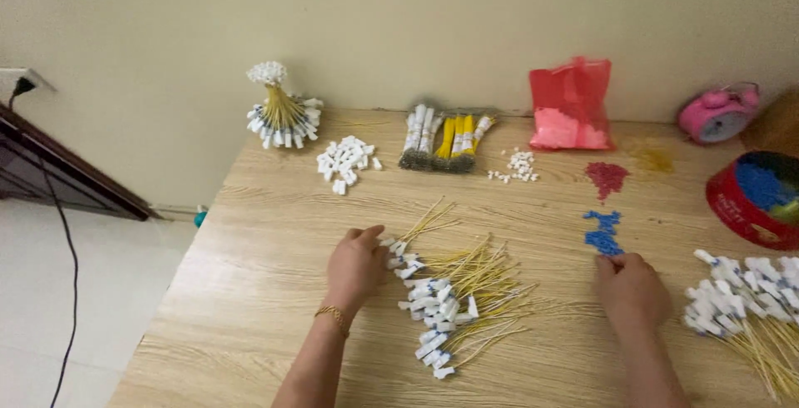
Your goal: Assemble small white caps onto wires at a workstation.
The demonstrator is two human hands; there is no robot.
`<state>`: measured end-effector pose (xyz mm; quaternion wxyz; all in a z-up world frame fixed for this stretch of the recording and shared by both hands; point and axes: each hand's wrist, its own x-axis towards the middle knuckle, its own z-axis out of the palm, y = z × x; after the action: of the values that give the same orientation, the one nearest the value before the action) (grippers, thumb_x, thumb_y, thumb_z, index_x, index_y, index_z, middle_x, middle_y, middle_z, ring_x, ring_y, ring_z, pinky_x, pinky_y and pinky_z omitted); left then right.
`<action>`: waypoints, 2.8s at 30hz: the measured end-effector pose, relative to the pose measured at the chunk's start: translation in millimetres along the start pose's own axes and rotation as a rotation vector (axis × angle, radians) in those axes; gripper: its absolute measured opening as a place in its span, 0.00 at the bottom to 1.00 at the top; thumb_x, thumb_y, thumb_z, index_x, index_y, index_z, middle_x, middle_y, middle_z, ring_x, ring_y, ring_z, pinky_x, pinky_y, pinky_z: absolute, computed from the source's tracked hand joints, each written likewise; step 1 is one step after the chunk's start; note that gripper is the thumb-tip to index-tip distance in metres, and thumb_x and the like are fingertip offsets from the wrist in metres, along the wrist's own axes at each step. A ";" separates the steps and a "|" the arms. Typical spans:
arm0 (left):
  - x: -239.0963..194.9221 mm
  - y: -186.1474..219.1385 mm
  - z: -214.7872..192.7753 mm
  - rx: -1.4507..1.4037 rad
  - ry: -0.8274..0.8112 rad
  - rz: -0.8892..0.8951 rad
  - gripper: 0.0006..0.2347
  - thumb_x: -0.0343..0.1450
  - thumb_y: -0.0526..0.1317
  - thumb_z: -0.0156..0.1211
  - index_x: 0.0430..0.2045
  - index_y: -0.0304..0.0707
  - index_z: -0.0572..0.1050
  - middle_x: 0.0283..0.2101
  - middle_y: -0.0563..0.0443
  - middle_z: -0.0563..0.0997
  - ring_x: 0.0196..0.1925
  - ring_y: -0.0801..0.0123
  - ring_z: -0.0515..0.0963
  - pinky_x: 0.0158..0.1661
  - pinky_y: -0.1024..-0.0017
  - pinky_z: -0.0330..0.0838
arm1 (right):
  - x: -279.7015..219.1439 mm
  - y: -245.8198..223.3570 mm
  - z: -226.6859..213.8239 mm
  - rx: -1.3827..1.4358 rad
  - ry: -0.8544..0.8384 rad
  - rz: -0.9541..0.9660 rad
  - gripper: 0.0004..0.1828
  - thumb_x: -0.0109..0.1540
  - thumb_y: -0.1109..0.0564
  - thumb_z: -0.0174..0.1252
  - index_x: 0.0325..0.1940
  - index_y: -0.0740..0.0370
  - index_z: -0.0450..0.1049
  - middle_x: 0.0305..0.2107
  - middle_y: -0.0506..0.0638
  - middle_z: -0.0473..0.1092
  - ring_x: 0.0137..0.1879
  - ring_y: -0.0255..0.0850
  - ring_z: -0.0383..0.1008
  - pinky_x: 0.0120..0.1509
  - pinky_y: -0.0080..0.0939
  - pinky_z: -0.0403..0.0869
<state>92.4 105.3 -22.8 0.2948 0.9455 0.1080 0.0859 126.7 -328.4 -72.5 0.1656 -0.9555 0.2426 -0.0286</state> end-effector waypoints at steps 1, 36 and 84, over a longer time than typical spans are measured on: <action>1.9 -2.5 3.3 0.000 0.001 -0.005 0.15 0.68 0.39 0.64 0.50 0.46 0.80 0.50 0.45 0.80 0.48 0.53 0.81 0.48 0.60 0.75 | -1.3 0.9 1.6 -0.002 -0.002 -0.004 0.24 0.66 0.36 0.59 0.51 0.58 0.81 0.44 0.58 0.79 0.50 0.57 0.80 0.53 0.57 0.76; -97.2 90.3 0.6 -1.393 -0.402 -0.170 0.14 0.68 0.30 0.64 0.49 0.30 0.79 0.39 0.50 0.86 0.38 0.72 0.83 0.42 0.73 0.80 | -155.0 -125.1 -48.1 1.374 -0.543 -0.448 0.09 0.63 0.65 0.60 0.47 0.67 0.78 0.36 0.51 0.79 0.42 0.35 0.79 0.48 0.34 0.78; -61.1 66.6 -9.7 -0.203 -0.180 0.257 0.20 0.60 0.41 0.74 0.46 0.38 0.83 0.42 0.41 0.83 0.44 0.52 0.82 0.44 0.60 0.75 | -14.9 -2.1 3.6 0.262 0.102 -0.152 0.13 0.62 0.49 0.64 0.46 0.57 0.80 0.39 0.53 0.81 0.45 0.47 0.82 0.52 0.46 0.77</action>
<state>41.6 41.5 17.4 0.3839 0.9208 -0.0496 0.0481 115.1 -318.6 -74.8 0.2735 -0.9386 0.1721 -0.1210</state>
